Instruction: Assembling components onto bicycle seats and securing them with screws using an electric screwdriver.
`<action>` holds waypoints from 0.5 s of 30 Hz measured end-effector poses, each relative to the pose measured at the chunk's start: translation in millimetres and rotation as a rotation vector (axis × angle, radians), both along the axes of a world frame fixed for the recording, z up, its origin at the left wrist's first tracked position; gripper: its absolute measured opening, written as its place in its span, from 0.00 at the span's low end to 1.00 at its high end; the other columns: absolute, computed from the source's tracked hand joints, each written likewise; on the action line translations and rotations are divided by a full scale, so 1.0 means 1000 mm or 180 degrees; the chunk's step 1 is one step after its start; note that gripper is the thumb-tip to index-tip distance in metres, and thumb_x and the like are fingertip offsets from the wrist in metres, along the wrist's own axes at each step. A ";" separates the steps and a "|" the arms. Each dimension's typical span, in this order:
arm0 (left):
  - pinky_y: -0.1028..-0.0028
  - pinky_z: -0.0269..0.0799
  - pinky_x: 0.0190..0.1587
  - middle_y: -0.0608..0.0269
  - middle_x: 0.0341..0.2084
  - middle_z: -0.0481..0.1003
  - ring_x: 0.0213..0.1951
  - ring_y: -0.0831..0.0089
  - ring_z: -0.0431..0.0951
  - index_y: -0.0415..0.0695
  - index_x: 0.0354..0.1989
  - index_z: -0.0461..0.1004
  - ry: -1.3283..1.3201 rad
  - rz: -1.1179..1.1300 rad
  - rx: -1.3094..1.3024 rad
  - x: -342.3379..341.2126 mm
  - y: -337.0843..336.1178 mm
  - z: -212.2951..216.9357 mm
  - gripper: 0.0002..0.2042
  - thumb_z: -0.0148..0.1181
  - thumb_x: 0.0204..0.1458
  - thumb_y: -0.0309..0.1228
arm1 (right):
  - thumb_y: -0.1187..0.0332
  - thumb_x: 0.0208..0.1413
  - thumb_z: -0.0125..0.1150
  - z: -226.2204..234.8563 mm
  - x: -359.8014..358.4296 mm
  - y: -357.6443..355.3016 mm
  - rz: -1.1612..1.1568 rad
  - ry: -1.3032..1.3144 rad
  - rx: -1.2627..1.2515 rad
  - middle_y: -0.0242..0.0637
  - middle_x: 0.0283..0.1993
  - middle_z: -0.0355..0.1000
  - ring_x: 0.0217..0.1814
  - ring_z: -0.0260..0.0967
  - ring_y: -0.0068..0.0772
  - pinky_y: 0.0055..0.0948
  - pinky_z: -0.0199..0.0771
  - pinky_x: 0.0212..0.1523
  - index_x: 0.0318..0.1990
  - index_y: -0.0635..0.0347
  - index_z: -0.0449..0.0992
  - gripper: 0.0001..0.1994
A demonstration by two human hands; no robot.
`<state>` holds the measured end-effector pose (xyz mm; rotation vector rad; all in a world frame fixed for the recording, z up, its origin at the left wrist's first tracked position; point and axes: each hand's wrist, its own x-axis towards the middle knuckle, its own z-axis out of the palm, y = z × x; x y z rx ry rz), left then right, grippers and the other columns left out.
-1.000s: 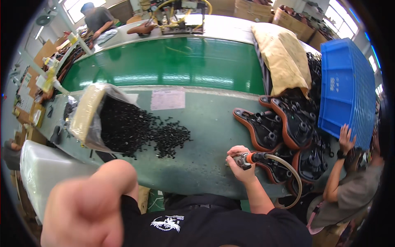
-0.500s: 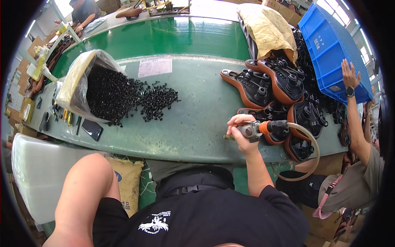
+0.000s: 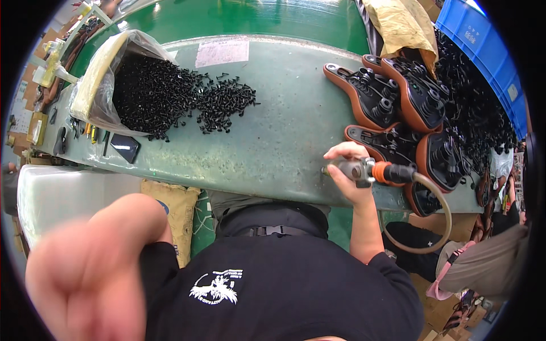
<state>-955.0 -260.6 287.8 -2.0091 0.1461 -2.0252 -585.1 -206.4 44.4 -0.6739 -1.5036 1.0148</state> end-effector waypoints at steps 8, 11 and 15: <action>0.60 0.76 0.47 0.62 0.35 0.78 0.44 0.59 0.79 0.47 0.34 0.80 0.2877 0.2122 -0.2567 0.031 0.193 -0.268 0.05 0.61 0.50 0.30 | 0.84 0.56 0.62 -0.008 0.016 0.016 0.0311 0.0187 -0.0303 0.54 0.52 0.76 0.49 0.79 0.43 0.45 0.79 0.53 0.54 0.58 0.65 0.20; 0.63 0.74 0.50 0.64 0.33 0.75 0.46 0.62 0.76 0.48 0.32 0.77 0.3148 0.2105 -0.2654 0.036 0.206 -0.297 0.04 0.58 0.52 0.31 | 0.83 0.57 0.62 0.008 0.015 0.009 0.0300 0.0500 -0.0734 0.47 0.43 0.74 0.31 0.73 0.31 0.36 0.80 0.38 0.55 0.58 0.65 0.21; 0.65 0.75 0.49 0.64 0.34 0.77 0.44 0.63 0.77 0.46 0.33 0.78 0.3133 0.2096 -0.2802 0.032 0.222 -0.294 0.03 0.62 0.52 0.30 | 0.71 0.59 0.65 0.036 0.004 0.010 0.0236 0.0675 -0.0270 0.42 0.41 0.68 0.30 0.71 0.33 0.35 0.76 0.36 0.65 0.60 0.65 0.27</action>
